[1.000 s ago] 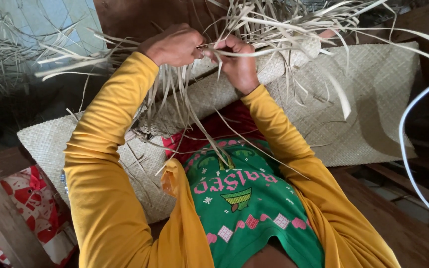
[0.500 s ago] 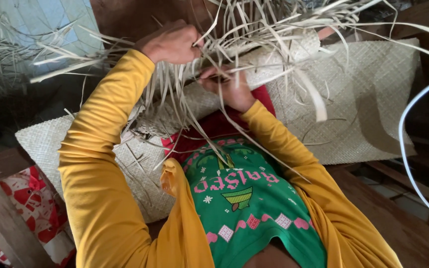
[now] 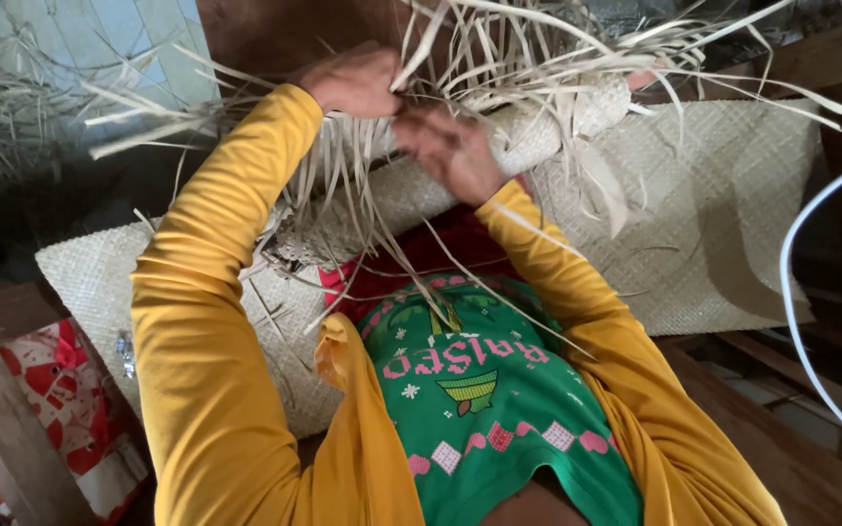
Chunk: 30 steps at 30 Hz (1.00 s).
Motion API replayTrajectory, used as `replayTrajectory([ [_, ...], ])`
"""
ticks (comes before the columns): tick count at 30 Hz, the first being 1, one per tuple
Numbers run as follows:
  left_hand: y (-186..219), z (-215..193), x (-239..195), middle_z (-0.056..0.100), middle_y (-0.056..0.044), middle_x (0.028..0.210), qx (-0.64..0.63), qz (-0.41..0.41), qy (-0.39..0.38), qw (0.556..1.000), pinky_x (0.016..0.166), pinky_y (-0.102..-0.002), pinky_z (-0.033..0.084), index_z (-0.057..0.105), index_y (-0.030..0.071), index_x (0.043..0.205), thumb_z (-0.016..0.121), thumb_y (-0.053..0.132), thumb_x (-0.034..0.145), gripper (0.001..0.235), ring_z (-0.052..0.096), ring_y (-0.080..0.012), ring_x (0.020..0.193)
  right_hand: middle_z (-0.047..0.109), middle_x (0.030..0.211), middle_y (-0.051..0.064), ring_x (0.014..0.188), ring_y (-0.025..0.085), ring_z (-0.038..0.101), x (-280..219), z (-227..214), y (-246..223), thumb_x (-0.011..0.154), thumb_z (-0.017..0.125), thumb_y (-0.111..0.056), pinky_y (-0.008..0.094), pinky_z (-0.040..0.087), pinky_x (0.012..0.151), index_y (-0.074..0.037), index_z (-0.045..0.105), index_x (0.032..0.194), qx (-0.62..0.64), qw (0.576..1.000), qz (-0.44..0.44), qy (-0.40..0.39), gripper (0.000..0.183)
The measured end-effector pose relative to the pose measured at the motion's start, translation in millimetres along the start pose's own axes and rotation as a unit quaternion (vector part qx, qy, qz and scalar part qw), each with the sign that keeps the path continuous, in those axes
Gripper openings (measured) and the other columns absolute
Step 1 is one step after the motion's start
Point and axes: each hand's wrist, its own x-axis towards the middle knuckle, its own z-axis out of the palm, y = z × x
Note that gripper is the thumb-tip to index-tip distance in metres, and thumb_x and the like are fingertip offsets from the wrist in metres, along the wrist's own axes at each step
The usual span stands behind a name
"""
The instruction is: The person weaves a mat by hand, repeatedly pulling and interlacing dried plant fibers into the existing weave. They adjust the fibers and press them into place while lying down with the mat on their lap.
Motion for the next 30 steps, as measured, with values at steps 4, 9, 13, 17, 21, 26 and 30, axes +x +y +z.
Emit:
replayTrajectory([
  [4,-5,-4,5,0.035,0.005,0.056,-0.038,-0.037,-0.003,0.999,0.036,-0.025,0.023,0.048,0.012,0.074,0.057,0.039,0.112,0.047,0.029,-0.0081,0.04,0.068,0.117,0.005,0.106,0.021,0.06,18,26,2,0.093,0.086,-0.027,0.041,0.06,0.09,-0.012,0.074,0.124,-0.459,0.833,-0.303,0.056,0.036],
  [9,-26,-19,62,0.062,0.001,0.086,-0.161,-0.125,0.098,0.974,0.073,-0.038,0.043,0.066,0.022,0.101,0.054,0.064,0.095,0.044,0.056,-0.0165,0.077,0.05,0.157,0.007,0.147,0.032,0.043,16,28,-24,0.101,0.08,-0.026,0.051,0.038,0.12,-0.012,0.06,0.147,-0.494,0.823,-0.24,-0.143,0.051],
  [13,-123,-10,153,0.068,0.015,0.081,-0.247,-0.06,0.118,0.96,0.12,-0.045,0.034,0.065,0.025,0.109,0.039,0.037,0.106,0.028,0.055,0.0011,0.065,0.037,0.165,0.012,0.154,0.034,0.025,13,34,-35,0.111,0.055,-0.035,0.051,0.017,0.128,-0.008,0.049,0.156,-0.503,0.821,-0.172,-0.209,0.053],
  [17,-91,-7,94,0.062,-0.007,0.141,-0.197,0.151,0.066,0.966,0.123,-0.04,0.031,0.062,0.011,0.133,0.054,0.021,0.102,0.033,0.058,-0.0241,0.132,0.035,0.165,0.013,0.154,0.038,0.025,9,41,-38,0.112,0.048,-0.042,0.055,0.02,0.127,-0.005,0.047,0.155,-0.519,0.817,-0.157,-0.199,0.057],
  [21,24,-52,-5,0.061,-0.008,0.13,-0.179,-0.13,0.119,0.968,0.103,-0.047,0.046,0.064,0.027,0.123,0.046,0.05,0.104,0.034,0.06,-0.027,0.116,0.035,0.166,0.013,0.154,0.038,0.026,7,44,-36,0.11,0.05,-0.049,0.054,0.018,0.126,-0.007,0.042,0.159,-0.547,0.8,-0.147,-0.197,0.065],
  [26,22,-48,-67,0.052,-0.005,0.093,-0.111,0.072,0.379,0.916,0.067,-0.034,0.038,0.061,0.008,0.115,0.057,0.019,0.109,0.012,0.042,-0.0178,0.074,0.035,0.166,0.009,0.154,0.034,0.03,8,47,-28,0.109,0.047,-0.053,0.05,0.018,0.126,-0.011,0.047,0.156,-0.535,0.813,-0.185,-0.136,0.063],
  [30,53,-20,-80,0.059,-0.005,0.1,-0.131,0.335,0.036,0.932,0.082,-0.034,0.051,0.058,0.01,0.104,0.055,0.021,0.105,0.011,0.059,-0.0178,0.091,0.056,0.151,0.013,0.124,0.037,0.061,7,47,-25,0.108,0.027,-0.061,0.05,0.053,0.083,-0.014,0.049,0.153,-0.55,0.807,-0.094,-0.191,0.069],
])
